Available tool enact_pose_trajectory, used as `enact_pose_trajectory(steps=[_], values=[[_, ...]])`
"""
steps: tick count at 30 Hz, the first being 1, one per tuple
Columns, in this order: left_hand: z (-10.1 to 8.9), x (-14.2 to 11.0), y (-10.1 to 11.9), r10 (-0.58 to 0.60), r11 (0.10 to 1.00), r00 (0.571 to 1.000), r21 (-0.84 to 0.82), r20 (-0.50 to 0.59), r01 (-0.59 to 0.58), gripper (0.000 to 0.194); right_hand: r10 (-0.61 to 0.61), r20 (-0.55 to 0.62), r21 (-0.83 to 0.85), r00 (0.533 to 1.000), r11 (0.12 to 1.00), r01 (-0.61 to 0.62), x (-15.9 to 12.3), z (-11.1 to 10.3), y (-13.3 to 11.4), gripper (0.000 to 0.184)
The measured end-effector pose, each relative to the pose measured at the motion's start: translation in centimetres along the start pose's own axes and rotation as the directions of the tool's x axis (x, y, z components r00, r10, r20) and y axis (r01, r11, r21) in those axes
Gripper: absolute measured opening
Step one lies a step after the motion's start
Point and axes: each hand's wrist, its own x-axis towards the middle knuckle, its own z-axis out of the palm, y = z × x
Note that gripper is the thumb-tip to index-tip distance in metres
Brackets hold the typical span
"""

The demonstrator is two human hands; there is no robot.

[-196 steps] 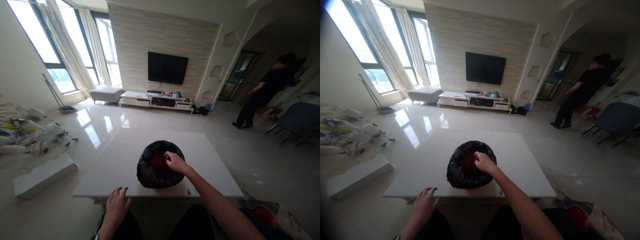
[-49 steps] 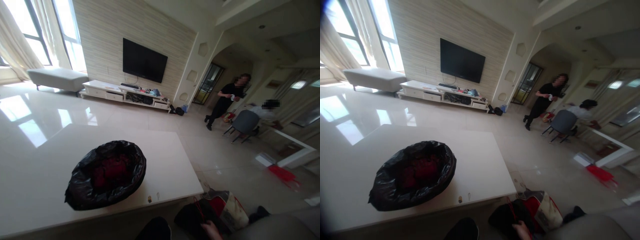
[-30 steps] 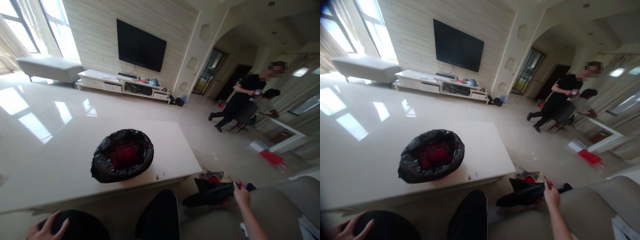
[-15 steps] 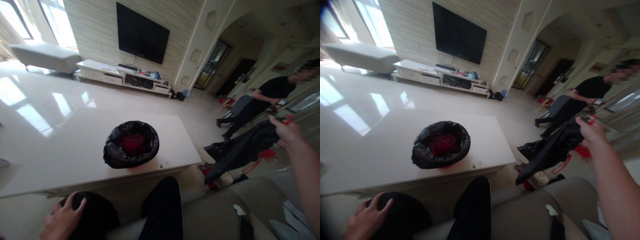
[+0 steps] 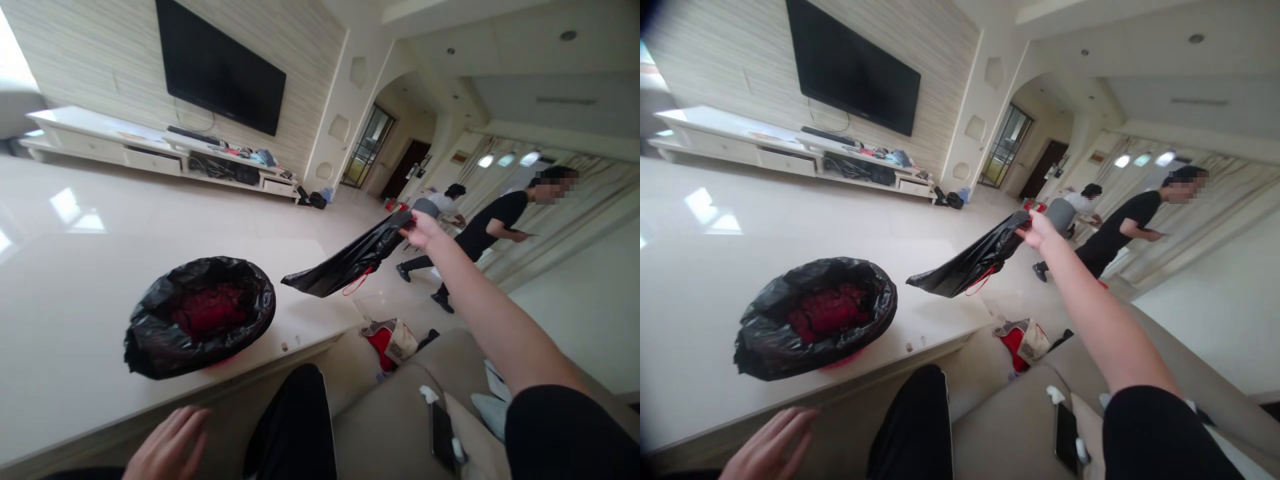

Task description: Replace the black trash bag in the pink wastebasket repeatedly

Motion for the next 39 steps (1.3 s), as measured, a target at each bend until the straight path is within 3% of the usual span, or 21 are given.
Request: enact_pose_trajectory(steps=[2,6,8,10,13,15,17,18,22,25,27,30,31,33,35,39], values=[[1.2,5.0,4.5,0.119,0.988,0.992,-0.103,0.051,-0.114,0.024,0.024,0.046,0.007,0.999,1.0,-0.025,-0.2,1.9,1.4,0.029],[3.0,17.6,14.3,0.237,0.947,0.944,-0.273,0.229,-0.172,0.027,0.049,0.124,0.054,0.991,0.997,-0.056,-1.2,5.7,3.4,0.031],[4.1,23.3,17.9,0.288,0.936,0.917,-0.284,0.278,-0.208,0.031,0.026,0.138,0.103,0.99,0.994,-0.041,-1.8,7.5,4.1,0.033],[5.4,27.9,20.2,0.289,0.946,0.916,-0.231,0.28,-0.228,0.048,0.015,0.16,0.126,0.987,0.991,-0.035,-2.3,9.0,4.4,0.033],[7.0,32.2,21.2,0.157,0.987,0.909,-0.043,0.387,-0.152,0.063,0.001,0.201,0.125,0.98,0.992,-0.027,-2.3,10.3,4.7,0.031],[7.3,33.3,20.7,0.062,0.994,0.883,0.055,0.465,-0.098,0.057,-0.028,0.227,0.123,0.973,0.992,0.0,-2.0,10.5,5.1,0.022],[7.0,33.3,19.8,0.034,0.992,0.856,0.086,0.516,-0.091,0.047,-0.065,0.302,0.105,0.951,0.994,0.035,-1.5,10.1,6.1,0.006],[6.7,33.0,19.3,0.04,0.991,0.844,0.085,0.535,-0.101,0.043,-0.082,0.355,0.089,0.931,0.995,0.053,-1.2,9.9,6.9,0.01],[5.5,31.0,18.0,0.071,0.986,0.789,0.076,0.61,-0.147,0.036,-0.127,0.532,-0.041,0.837,0.984,0.176,0.1,8.8,11.7,0.079],[5.2,29.7,17.9,0.102,0.983,0.765,0.056,0.636,-0.177,0.037,-0.185,0.61,-0.196,0.771,0.907,0.372,1.4,8.3,15.2,0.11],[5.3,29.1,17.9,0.13,0.979,0.745,0.032,0.654,-0.199,0.038,-0.265,0.678,-0.303,0.686,0.749,0.59,2.3,7.9,16.6,0.113],[5.6,28.4,17.7,0.153,0.976,0.694,0.001,0.703,-0.216,0.036,-0.267,0.807,-0.458,0.527,0.28,0.844,3.4,6.8,17.4,0.097],[5.7,28.2,17.6,0.153,0.976,0.677,-0.004,0.72,-0.216,0.035,-0.227,0.828,-0.5,0.512,0.112,0.859,3.6,6.2,17.4,0.091],[5.7,27.9,17.5,0.141,0.978,0.653,-0.002,0.744,-0.209,0.034,-0.162,0.825,-0.562,0.542,-0.138,0.815,4.1,4.8,17.0,0.089],[5.5,27.8,17.4,0.11,0.981,0.653,0.022,0.749,-0.191,0.037,-0.172,0.802,-0.598,0.572,-0.232,0.767,4.7,3.3,16.3,0.093],[4.4,28.8,17.8,-0.024,0.983,0.703,0.146,0.711,-0.114,0.044,-0.251,0.796,-0.591,0.551,-0.128,0.797,6.3,0.5,13.7,0.081]])
